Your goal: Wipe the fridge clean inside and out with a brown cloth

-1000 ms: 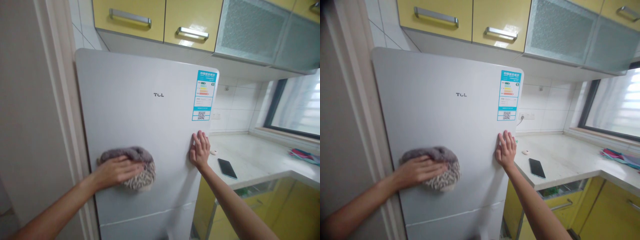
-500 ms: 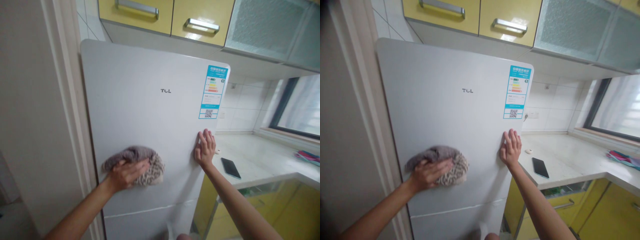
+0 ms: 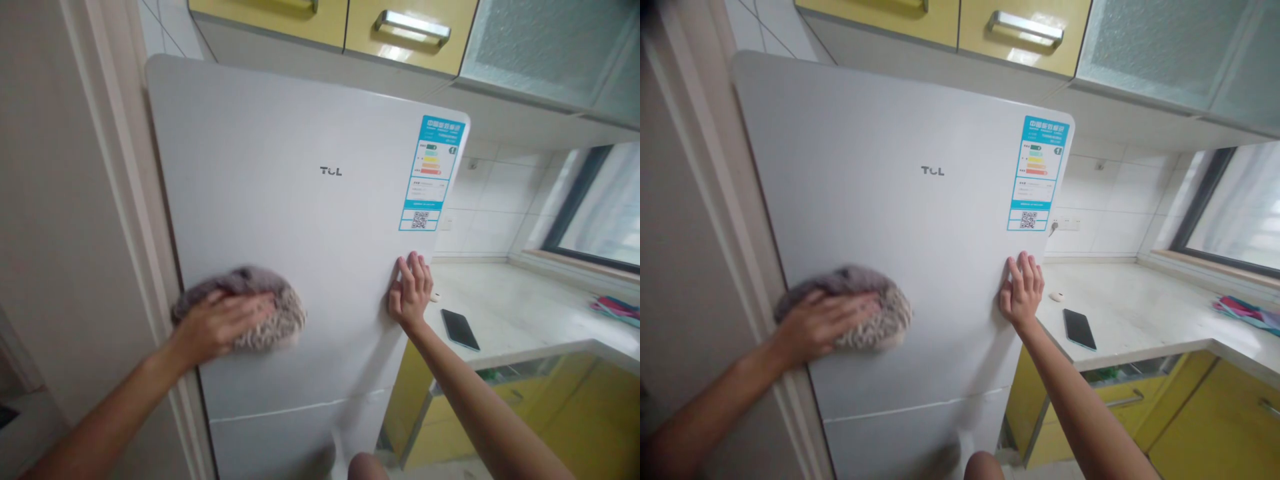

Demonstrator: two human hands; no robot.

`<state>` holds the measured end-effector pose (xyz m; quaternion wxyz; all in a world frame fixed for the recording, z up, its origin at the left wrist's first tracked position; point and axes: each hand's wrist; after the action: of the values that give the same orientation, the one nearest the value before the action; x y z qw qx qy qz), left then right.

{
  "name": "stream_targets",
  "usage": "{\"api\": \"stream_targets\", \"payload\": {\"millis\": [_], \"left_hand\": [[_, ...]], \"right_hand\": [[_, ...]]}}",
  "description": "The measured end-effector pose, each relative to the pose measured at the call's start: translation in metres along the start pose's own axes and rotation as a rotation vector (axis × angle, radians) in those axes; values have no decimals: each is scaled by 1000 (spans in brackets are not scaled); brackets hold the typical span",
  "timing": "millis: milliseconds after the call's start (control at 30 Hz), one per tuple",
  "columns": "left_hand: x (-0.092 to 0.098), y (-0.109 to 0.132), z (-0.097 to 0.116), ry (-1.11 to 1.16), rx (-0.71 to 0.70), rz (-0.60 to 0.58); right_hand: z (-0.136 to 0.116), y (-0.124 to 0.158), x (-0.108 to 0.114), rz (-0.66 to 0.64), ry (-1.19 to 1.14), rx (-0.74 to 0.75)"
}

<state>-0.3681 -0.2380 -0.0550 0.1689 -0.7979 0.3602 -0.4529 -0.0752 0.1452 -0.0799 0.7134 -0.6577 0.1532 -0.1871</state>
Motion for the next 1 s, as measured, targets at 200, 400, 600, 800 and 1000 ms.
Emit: {"api": "stream_targets", "payload": {"millis": [200, 400, 600, 800, 1000], "left_hand": [[72, -117, -60, -189, 510, 488], [-59, -25, 56, 43, 92, 72], [-168, 102, 172, 495, -382, -324], [-156, 99, 145, 479, -464, -292], [-37, -64, 30, -81, 87, 265]], "right_hand": [[-2, -1, 1, 15, -15, 6], [-1, 0, 0, -14, 11, -8], [-1, 0, 1, -18, -3, 17], [-3, -1, 1, -10, -17, -4], [-4, 4, 0, -8, -25, -32]]}}
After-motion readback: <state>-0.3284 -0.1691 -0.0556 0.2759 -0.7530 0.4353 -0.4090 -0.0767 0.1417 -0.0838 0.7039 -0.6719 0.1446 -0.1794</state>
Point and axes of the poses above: each hand's wrist, its own y-axis away from the middle knuckle, its own x-axis out of the back of the hand, z = x × y, and after that the axes turned 3 degrees about -x, right-handed
